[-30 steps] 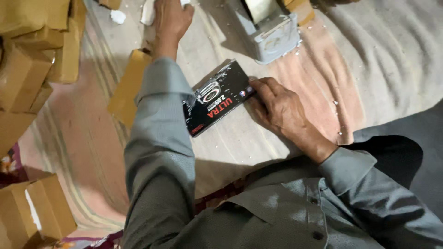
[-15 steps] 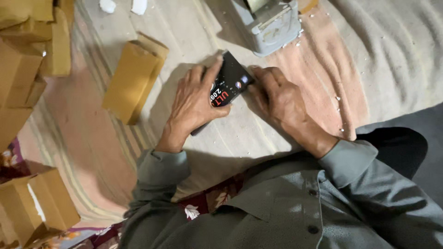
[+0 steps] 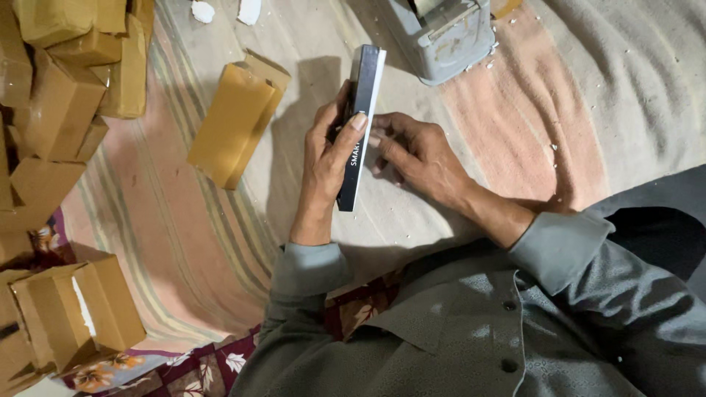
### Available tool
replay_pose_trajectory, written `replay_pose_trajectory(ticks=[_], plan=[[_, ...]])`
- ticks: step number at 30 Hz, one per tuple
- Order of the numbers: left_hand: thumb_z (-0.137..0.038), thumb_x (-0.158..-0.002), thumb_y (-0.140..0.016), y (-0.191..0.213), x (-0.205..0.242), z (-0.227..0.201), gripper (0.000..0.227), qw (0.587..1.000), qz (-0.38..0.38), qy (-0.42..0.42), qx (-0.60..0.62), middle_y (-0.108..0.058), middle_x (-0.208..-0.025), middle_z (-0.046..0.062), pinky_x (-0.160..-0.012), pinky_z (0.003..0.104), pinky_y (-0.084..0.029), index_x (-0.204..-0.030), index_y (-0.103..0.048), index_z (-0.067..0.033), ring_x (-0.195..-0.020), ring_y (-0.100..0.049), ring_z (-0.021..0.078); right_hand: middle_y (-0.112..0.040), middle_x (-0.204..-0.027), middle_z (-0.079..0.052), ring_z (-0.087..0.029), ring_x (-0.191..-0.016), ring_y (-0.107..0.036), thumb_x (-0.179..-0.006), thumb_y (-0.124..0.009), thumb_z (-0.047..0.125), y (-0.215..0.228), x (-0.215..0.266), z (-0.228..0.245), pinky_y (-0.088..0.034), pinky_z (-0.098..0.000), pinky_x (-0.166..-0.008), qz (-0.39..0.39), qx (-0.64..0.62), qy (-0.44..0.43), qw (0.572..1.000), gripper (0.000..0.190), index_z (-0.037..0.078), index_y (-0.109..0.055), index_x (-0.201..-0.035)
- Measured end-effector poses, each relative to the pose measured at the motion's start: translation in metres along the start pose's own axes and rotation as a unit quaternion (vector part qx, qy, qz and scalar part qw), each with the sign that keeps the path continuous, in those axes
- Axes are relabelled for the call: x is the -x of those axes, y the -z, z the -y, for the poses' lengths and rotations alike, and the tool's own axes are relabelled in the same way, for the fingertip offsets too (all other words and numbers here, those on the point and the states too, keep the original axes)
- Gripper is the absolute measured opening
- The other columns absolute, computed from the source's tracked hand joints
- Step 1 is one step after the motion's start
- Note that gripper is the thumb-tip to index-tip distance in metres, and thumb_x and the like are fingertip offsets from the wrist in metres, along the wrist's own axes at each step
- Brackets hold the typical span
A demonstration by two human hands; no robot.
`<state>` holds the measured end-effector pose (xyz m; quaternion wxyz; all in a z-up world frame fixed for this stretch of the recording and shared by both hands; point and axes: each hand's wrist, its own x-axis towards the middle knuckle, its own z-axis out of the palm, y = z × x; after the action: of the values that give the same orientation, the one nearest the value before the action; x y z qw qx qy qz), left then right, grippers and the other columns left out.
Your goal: The person unpacks a smartwatch from its retail box, inspects the watch and strap, then repacks the items into the box. They place the box into a small cardboard shipping box, seal it with tape, and repeat the process with a second smartwatch.
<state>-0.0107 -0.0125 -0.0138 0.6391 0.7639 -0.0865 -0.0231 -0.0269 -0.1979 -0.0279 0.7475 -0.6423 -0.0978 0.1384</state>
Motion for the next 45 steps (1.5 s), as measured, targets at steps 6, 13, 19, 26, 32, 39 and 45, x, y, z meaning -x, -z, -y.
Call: replay_pose_trajectory(ticks=[6, 13, 19, 26, 32, 39, 45], plan=[[-0.039, -0.1, -0.067, 0.0, -0.004, -0.002, 0.07, 1.0, -0.01, 0.016, -0.022, -0.06, -0.135, 0.015, -0.104, 0.031, -0.048, -0.15, -0.05, 0.0064, -0.121, -0.06, 0.0191, -0.074, -0.09, -0.012, -0.012, -0.071, -0.074, -0.105, -0.055, 0.022, -0.005, 0.003, 0.002, -0.055, -0.023, -0.049, -0.004, -0.047, -0.023, 0.999, 0.039, -0.005, -0.062, -0.133], [-0.039, -0.093, -0.072, -0.002, -0.009, 0.002, 0.07, 0.996, -0.04, 0.055, -0.052, -0.059, -0.122, 0.013, -0.077, 0.037, -0.059, -0.145, -0.056, 0.005, -0.096, -0.065, 0.0223, -0.075, -0.084, -0.015, -0.015, -0.066, -0.073, -0.103, -0.052, 0.016, -0.003, -0.002, 0.001, -0.056, -0.0245, -0.046, -0.033, -0.018, -0.044, 0.998, 0.035, -0.008, -0.066, -0.125], [-0.036, -0.104, -0.065, 0.019, -0.025, -0.012, 0.06, 0.994, -0.086, -0.045, -0.058, -0.064, -0.123, 0.014, -0.097, 0.034, -0.051, -0.144, -0.055, 0.0077, -0.11, -0.061, 0.0205, -0.074, -0.084, -0.016, -0.019, -0.061, -0.074, -0.098, -0.051, 0.015, 0.003, -0.011, -0.002, -0.059, -0.0279, -0.046, -0.058, 0.008, -0.116, 0.992, 0.035, -0.01, -0.067, -0.115], [-0.037, -0.096, -0.072, -0.004, -0.019, 0.003, 0.064, 0.979, -0.089, -0.026, -0.181, -0.059, -0.124, 0.016, -0.1, 0.036, -0.051, -0.142, -0.058, 0.0043, -0.115, -0.062, 0.0242, -0.071, -0.082, -0.009, -0.015, -0.066, -0.066, -0.104, -0.047, 0.043, 0.006, -0.002, -0.007, -0.053, -0.0305, -0.053, -0.034, -0.054, -0.057, 0.996, 0.05, 0.0, -0.066, -0.122], [-0.036, -0.1, -0.073, -0.011, -0.016, 0.017, 0.058, 0.976, -0.085, -0.059, -0.192, -0.06, -0.122, 0.016, -0.101, 0.037, -0.05, -0.141, -0.064, 0.0038, -0.115, -0.059, 0.0235, -0.064, -0.069, -0.014, -0.023, -0.06, -0.059, -0.114, -0.041, 0.039, -0.005, -0.005, -0.014, -0.05, -0.0375, -0.063, -0.068, 0.15, 0.0, 0.986, 0.055, -0.006, -0.069, -0.102], [-0.025, -0.095, -0.075, 0.038, -0.027, 0.005, 0.05, 0.977, -0.213, -0.006, 0.003, -0.069, -0.109, 0.011, -0.085, 0.033, -0.052, -0.125, -0.066, 0.0137, -0.095, -0.064, 0.0192, -0.072, -0.071, -0.015, -0.024, -0.055, -0.071, -0.106, -0.043, 0.038, 0.003, -0.02, -0.007, -0.056, -0.0346, -0.048, -0.071, 0.059, -0.158, 0.983, 0.049, -0.004, -0.067, -0.112], [-0.024, -0.094, -0.075, 0.05, -0.02, -0.008, 0.049, 0.963, -0.232, 0.058, -0.125, -0.068, -0.108, 0.018, -0.088, 0.033, -0.049, -0.125, -0.066, 0.0134, -0.094, -0.062, 0.0223, -0.074, -0.084, -0.017, -0.019, -0.058, -0.073, -0.092, -0.074, 0.025, -0.007, -0.022, -0.001, -0.058, -0.0291, -0.048, -0.081, 0.167, -0.014, 0.983, 0.049, -0.011, -0.059, -0.122]])
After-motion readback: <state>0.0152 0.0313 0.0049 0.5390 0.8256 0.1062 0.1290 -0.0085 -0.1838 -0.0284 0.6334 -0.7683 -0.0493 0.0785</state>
